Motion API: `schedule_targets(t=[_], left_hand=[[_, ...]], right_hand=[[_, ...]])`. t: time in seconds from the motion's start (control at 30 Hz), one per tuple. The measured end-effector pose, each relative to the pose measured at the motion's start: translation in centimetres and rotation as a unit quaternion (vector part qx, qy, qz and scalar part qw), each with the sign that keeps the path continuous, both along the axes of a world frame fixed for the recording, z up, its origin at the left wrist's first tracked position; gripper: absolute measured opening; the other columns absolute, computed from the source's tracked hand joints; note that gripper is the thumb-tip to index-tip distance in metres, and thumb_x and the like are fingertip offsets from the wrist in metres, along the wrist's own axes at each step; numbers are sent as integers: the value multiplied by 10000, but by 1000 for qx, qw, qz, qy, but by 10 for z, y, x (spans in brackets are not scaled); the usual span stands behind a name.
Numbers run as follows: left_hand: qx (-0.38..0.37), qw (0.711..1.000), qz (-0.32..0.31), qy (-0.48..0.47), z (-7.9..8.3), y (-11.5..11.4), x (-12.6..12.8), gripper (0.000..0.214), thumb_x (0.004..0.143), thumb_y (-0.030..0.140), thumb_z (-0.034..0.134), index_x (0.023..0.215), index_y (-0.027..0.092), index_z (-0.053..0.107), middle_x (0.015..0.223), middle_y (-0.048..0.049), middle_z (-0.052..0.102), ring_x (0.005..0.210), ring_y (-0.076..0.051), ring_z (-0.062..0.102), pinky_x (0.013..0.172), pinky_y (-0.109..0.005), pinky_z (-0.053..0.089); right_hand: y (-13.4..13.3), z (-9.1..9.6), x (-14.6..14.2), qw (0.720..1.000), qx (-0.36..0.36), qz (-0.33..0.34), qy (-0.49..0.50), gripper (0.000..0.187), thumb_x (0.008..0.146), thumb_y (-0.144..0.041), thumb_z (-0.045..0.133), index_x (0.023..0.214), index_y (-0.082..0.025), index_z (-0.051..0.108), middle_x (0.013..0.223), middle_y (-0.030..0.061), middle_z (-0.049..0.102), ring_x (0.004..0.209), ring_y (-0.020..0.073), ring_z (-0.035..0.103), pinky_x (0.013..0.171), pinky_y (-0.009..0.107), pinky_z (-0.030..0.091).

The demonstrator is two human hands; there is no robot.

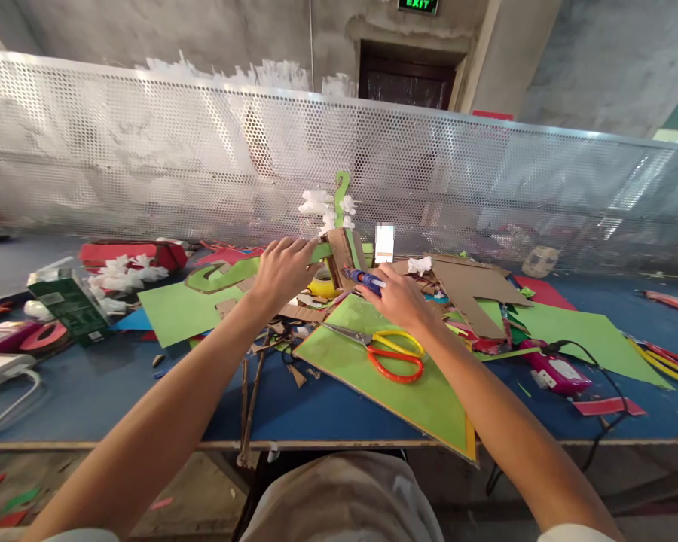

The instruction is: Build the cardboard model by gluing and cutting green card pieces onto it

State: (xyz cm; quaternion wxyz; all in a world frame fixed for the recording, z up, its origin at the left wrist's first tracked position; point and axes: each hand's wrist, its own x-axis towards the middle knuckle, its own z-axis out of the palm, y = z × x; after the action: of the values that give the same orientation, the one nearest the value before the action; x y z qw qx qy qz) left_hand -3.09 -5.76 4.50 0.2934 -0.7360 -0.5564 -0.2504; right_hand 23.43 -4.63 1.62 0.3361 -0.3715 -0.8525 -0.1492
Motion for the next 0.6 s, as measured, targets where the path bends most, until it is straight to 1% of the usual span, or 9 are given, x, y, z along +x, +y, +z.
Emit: schedule_targets(t=[0.1,0.23,0.33,0.47,0.6], left_hand=[[6,1000,6,-8,0,1,-3,356,989,291,615,1323,179,665,1224,-158,758,1146,-333,665,965,-450,486],[5,1000,18,-25,1,2,-9,360,986,288,624,1328,184,666,1229,-156,758,1170,-337,660,977,-450,483],[1,999,23,-34,2,3,-12,361,987,276,616,1332,186,668,1239,-164,754,1189,-345,654,987,-461,478],[-6,999,26,-28,2,3,-11,342,992,289,600,1308,183,680,1211,-175,759,1174,-357,657,971,-473,482],[-8,1000,19,-14,1,2,-6,327,984,292,603,1289,207,684,1200,-155,763,1155,-342,659,974,-465,482]], right_hand=[[0,0,0,1000,6,-2,-19,393,1082,-515,477,1073,-183,687,1025,112,686,845,255,663,675,338,411],[0,-1,-1,999,-6,-14,-51,388,1073,-513,499,964,-184,672,969,96,693,735,221,627,651,335,378],[-1,-2,-2,998,-21,-16,-65,380,1069,-506,519,942,-183,671,963,90,692,705,205,616,638,328,359],[-1,-2,-3,998,-17,-20,-52,383,1071,-510,513,931,-189,669,951,90,688,710,209,622,631,327,352],[0,-2,-3,999,-8,-21,-29,380,1073,-517,502,963,-196,673,920,87,683,726,225,629,631,329,359]])
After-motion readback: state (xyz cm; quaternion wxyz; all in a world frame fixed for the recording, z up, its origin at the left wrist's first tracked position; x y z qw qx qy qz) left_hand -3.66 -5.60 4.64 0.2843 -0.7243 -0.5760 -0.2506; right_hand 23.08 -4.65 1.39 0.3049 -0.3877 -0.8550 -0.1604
